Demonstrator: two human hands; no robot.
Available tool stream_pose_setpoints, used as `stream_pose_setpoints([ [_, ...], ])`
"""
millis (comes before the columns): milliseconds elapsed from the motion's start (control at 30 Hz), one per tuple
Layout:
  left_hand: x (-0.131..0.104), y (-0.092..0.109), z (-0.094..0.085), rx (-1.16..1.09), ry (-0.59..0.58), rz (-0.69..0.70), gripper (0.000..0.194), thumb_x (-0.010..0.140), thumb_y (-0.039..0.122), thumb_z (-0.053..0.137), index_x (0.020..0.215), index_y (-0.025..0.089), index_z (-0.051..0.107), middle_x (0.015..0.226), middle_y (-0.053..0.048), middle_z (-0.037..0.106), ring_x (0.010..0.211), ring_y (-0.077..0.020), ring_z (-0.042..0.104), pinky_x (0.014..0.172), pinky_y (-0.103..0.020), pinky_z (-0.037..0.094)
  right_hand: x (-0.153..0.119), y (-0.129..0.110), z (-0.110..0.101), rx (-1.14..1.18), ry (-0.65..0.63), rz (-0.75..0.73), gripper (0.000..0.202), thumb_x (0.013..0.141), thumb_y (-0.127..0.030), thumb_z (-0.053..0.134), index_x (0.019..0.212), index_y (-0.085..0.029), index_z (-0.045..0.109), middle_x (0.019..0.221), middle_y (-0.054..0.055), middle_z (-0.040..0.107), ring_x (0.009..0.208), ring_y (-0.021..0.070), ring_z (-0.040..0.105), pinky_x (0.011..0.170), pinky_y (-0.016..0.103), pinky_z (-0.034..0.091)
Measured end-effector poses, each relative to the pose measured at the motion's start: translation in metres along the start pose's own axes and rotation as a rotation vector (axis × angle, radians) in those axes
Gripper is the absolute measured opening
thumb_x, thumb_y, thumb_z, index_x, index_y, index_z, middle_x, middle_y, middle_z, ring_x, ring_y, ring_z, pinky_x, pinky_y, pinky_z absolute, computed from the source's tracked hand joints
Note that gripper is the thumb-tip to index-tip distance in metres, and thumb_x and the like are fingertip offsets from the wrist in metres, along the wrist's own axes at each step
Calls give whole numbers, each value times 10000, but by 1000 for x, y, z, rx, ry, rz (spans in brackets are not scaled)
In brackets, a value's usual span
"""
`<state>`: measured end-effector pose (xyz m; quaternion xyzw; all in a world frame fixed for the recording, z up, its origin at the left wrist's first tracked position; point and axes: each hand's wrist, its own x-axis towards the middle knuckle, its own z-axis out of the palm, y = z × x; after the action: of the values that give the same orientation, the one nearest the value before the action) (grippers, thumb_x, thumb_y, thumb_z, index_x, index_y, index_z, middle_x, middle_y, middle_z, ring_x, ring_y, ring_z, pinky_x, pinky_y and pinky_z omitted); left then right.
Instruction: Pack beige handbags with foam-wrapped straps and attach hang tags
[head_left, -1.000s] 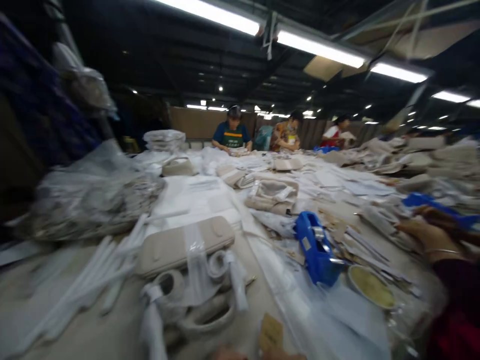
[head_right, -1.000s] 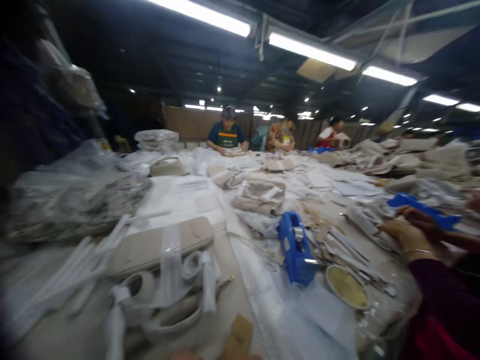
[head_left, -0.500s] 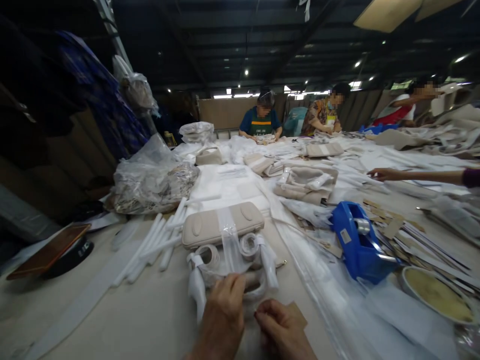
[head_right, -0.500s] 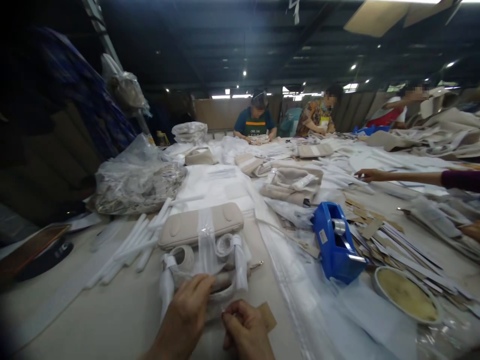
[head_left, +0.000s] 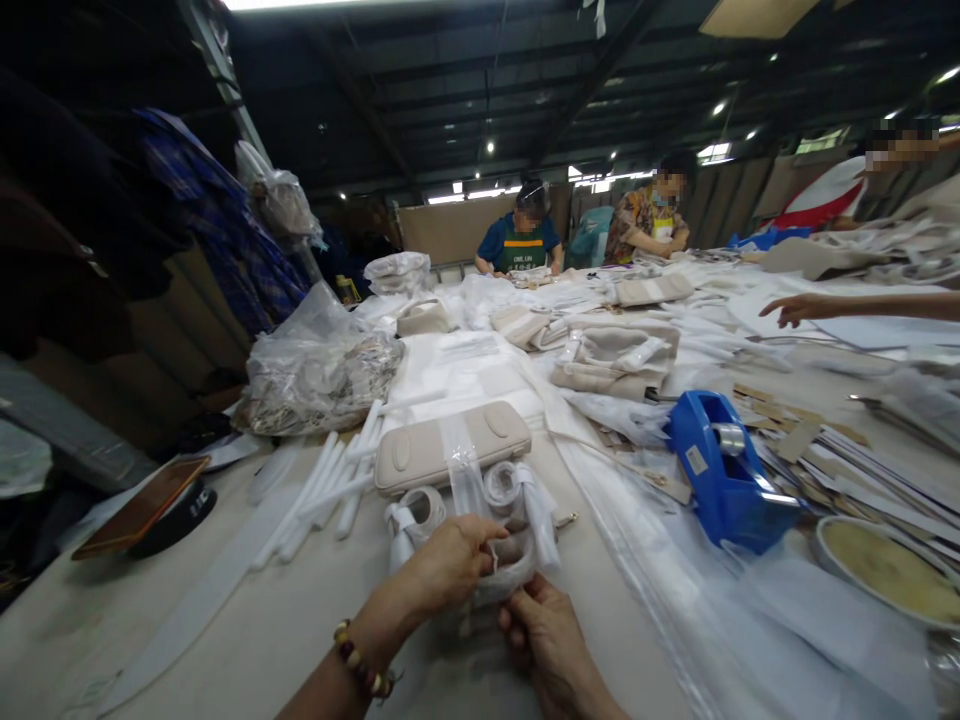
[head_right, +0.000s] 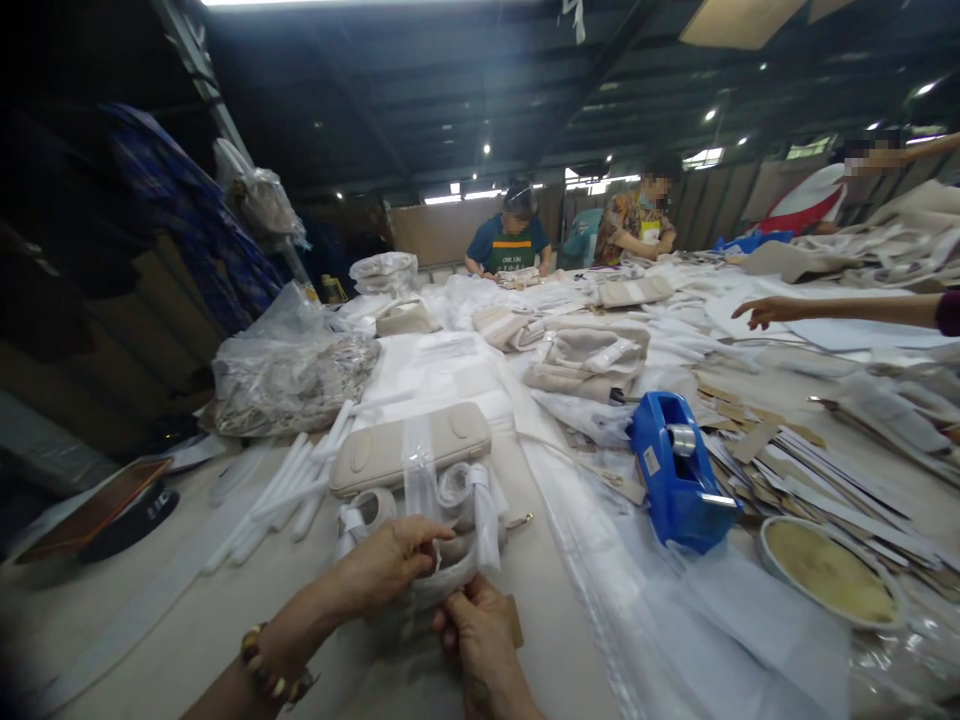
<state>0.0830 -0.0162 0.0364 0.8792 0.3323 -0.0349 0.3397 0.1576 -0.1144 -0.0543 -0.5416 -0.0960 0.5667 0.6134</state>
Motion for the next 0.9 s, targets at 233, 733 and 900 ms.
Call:
stream_pose_setpoints([
  [233, 9, -1, -6, 66, -116, 29, 233, 665, 84, 509, 771, 147, 706, 746, -27, 645, 743, -162, 581, 645, -210, 399, 2, 2, 3, 61, 18, 3, 562, 459, -521, 781, 831, -143, 594, 419, -66, 510, 330, 19, 327, 337, 135, 171],
  [733, 11, -2, -10, 194, -138, 57, 121, 715, 145, 542, 666, 127, 652, 631, -31, 585, 566, -128, 471, 503, -222, 301, 19, 19, -1, 65, 77, -112, 594, 369, -601, 796, 710, -135, 657, 382, -38, 507, 312, 32, 330, 325, 155, 182],
  [900, 12, -2, -9, 186, -128, 50, 352, 811, 364, 526, 567, 127, 618, 482, 7, 454, 473, -103, 395, 446, -224, 247, 21, 22, 0, 84, 88, -155, 526, 413, -558, 798, 713, -150, 656, 399, -50, 494, 337, 38, 340, 337, 154, 207],
])
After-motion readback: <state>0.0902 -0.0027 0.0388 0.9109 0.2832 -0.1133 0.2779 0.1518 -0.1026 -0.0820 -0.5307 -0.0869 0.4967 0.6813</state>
